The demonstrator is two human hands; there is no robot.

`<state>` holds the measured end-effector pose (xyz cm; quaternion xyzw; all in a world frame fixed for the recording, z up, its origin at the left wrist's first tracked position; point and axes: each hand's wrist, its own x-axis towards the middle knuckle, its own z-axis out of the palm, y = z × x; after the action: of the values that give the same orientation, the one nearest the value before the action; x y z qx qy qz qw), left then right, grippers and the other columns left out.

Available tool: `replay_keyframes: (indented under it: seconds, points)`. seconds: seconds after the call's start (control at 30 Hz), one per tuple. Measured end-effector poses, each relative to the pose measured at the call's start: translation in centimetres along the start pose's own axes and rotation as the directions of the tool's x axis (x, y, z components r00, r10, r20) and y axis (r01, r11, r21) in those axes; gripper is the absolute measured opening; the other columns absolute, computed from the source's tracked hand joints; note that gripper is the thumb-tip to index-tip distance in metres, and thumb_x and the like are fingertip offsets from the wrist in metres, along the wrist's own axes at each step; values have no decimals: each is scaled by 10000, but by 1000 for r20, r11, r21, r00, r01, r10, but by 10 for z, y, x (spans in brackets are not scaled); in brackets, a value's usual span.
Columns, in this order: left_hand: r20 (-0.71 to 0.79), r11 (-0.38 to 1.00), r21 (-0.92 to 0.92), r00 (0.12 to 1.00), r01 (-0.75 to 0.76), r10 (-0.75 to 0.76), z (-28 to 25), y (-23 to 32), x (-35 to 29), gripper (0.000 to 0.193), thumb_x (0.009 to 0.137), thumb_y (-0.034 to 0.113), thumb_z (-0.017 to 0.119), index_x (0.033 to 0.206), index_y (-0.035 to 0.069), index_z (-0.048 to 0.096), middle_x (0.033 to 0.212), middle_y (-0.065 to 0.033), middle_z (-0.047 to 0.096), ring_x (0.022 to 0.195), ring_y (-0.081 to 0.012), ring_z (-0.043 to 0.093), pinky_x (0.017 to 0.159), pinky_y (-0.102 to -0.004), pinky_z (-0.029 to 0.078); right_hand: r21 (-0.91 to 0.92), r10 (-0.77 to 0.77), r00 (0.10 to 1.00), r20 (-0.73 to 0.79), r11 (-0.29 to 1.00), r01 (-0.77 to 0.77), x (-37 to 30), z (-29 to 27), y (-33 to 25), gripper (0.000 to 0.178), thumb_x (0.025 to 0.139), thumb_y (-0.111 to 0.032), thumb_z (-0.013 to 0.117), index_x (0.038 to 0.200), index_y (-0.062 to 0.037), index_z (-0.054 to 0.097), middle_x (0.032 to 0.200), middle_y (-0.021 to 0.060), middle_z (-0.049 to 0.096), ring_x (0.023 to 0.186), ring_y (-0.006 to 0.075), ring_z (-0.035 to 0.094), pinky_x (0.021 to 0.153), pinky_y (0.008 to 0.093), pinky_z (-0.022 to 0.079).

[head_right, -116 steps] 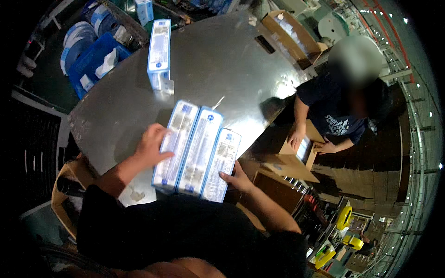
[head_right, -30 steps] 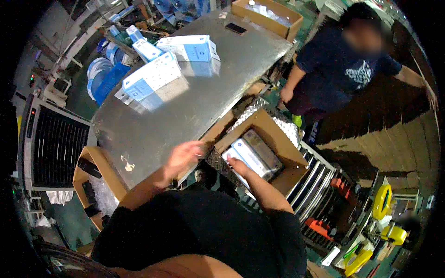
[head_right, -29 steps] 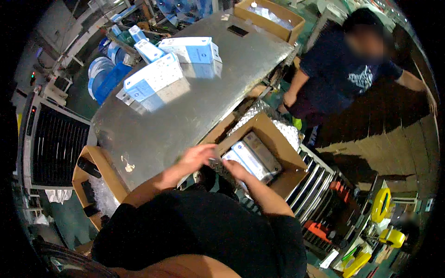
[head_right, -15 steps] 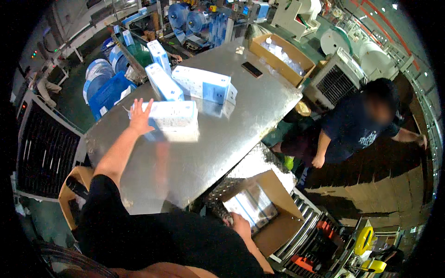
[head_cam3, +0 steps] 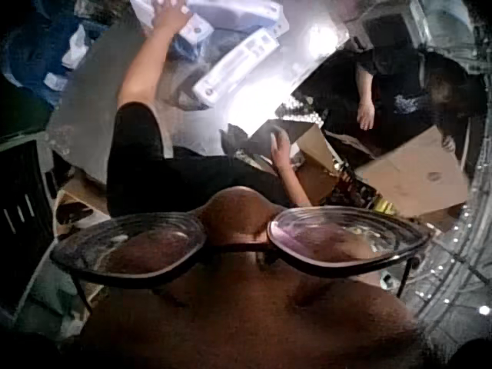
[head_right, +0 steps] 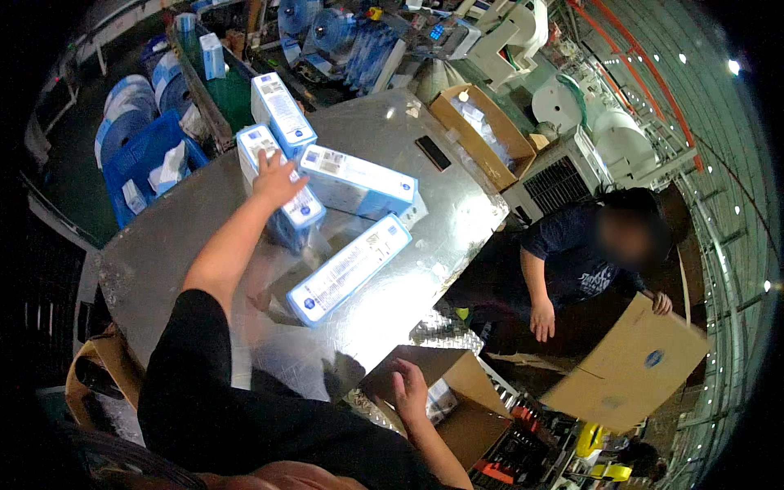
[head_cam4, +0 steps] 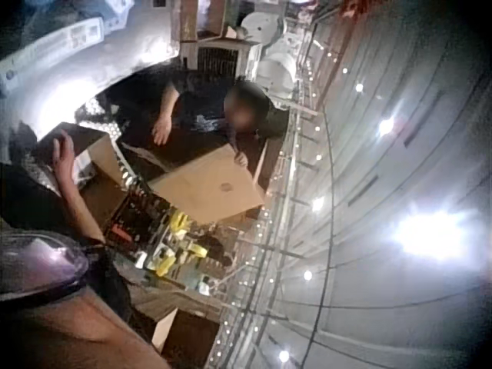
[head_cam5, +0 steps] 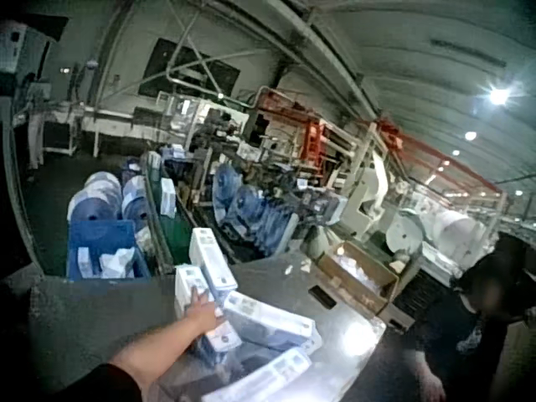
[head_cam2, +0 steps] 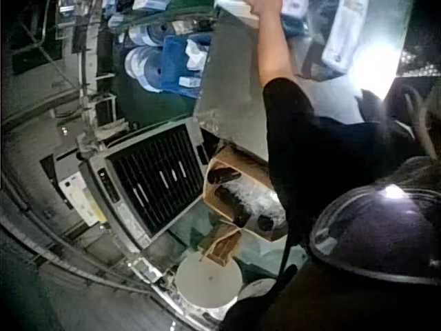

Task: The person picks up cardboard boxes from a conveyor, opens them, and places stacks of blue and white paper product boxes into them.

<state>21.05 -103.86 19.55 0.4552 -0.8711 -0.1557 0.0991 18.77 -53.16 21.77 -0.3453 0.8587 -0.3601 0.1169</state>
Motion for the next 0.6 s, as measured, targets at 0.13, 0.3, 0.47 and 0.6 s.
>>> replay_keyframes:
  seconds: [0.13, 0.3, 0.47, 0.6]
  points:
    - [116, 941, -69, 934, -332, 338, 14, 18, -94, 475, 808, 492, 618, 1144, 159, 639, 1451, -155, 338, 1403, -447, 93, 1019, -627, 331, 19, -69, 998, -4, 997, 69, 35, 20, -8, 390, 847, -71, 626, 1217, -13, 514, 1161, 170, 560, 1081, 286, 558, 932, 354, 437]
    - [189, 694, -447, 699, -564, 690, 23, 33, -176, 513, 817, 488, 634, 1234, 195, 577, 1485, -132, 250, 1423, -355, 119, 1027, -688, 229, -207, -274, 955, 114, 933, 293, 82, 52, -28, 613, 799, -232, 710, 1352, -165, 455, 1467, 177, 322, 1252, 383, 412, 1035, 475, 340]
    - [-120, 906, -29, 901, -423, 417, 34, 57, -2, 523, 874, 461, 567, 1348, 250, 501, 1433, -162, 378, 1391, -357, 229, 1091, -644, 107, -607, -177, 935, 307, 721, 335, 85, 71, -55, 680, 800, -558, 622, 1391, -280, 430, 1506, 129, 288, 973, 444, 535, 843, 483, 470]
    - [-20, 990, 15, 990, -141, 141, 2, 24, 103, 494, 881, 530, 513, 1302, 272, 540, 1464, -133, 343, 1426, -362, 123, 1080, -648, 147, -505, 29, 926, 377, 845, 179, 48, 69, -76, 644, 851, -501, 594, 1408, -234, 413, 1522, 179, 228, 1065, 484, 515, 878, 505, 458]
